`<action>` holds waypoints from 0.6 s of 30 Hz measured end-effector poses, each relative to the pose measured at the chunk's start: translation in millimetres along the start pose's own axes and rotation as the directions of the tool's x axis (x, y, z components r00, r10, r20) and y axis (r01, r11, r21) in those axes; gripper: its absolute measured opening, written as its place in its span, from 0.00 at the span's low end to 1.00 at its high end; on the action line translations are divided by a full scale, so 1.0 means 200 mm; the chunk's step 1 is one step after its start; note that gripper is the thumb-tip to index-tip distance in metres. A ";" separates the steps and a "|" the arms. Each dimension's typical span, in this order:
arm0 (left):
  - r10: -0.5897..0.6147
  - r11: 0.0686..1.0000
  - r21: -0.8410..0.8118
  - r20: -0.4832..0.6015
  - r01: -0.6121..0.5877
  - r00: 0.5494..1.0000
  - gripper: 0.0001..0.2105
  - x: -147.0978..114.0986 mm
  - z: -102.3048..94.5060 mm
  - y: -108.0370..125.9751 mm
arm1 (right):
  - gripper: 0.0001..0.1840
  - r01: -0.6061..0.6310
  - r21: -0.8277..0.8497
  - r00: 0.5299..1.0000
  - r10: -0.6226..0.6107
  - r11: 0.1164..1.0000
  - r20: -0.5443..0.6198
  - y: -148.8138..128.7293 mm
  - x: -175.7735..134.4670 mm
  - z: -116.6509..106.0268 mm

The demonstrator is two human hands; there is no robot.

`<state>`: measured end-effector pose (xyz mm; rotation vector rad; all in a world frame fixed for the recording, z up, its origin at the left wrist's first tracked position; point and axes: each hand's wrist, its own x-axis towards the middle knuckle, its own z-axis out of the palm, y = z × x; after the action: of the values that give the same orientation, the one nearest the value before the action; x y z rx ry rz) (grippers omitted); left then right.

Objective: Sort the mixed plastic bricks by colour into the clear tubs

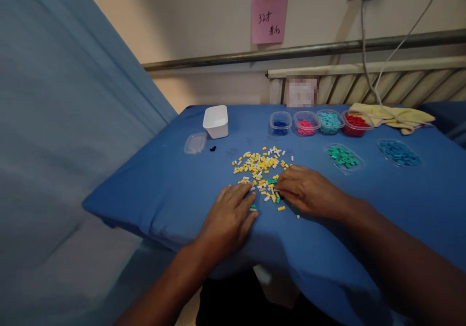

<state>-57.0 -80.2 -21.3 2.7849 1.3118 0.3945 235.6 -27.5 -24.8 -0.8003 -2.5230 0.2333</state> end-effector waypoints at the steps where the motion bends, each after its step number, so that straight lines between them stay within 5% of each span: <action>1: -0.017 1.000 -0.012 -0.028 0.017 0.999 0.17 0.00 0.00 -0.01 | 0.12 -0.006 -0.009 1.000 0.006 1.000 0.018 0.00 0.00 0.00; 10: -0.093 0.990 -0.105 -0.012 0.091 0.996 0.14 0.04 -0.06 -0.02 | 0.10 -0.005 -0.032 0.998 0.007 0.999 0.068 -0.03 -0.02 -0.06; 18: -0.153 0.988 -0.005 0.084 0.154 0.985 0.08 0.06 -0.02 0.05 | 0.12 0.053 -0.054 0.991 -0.046 0.997 0.129 -0.10 0.01 -0.02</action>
<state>-42.5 -78.0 -12.8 2.6357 1.4861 0.2737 225.2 -42.9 -14.5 -0.7663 -2.6771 0.2027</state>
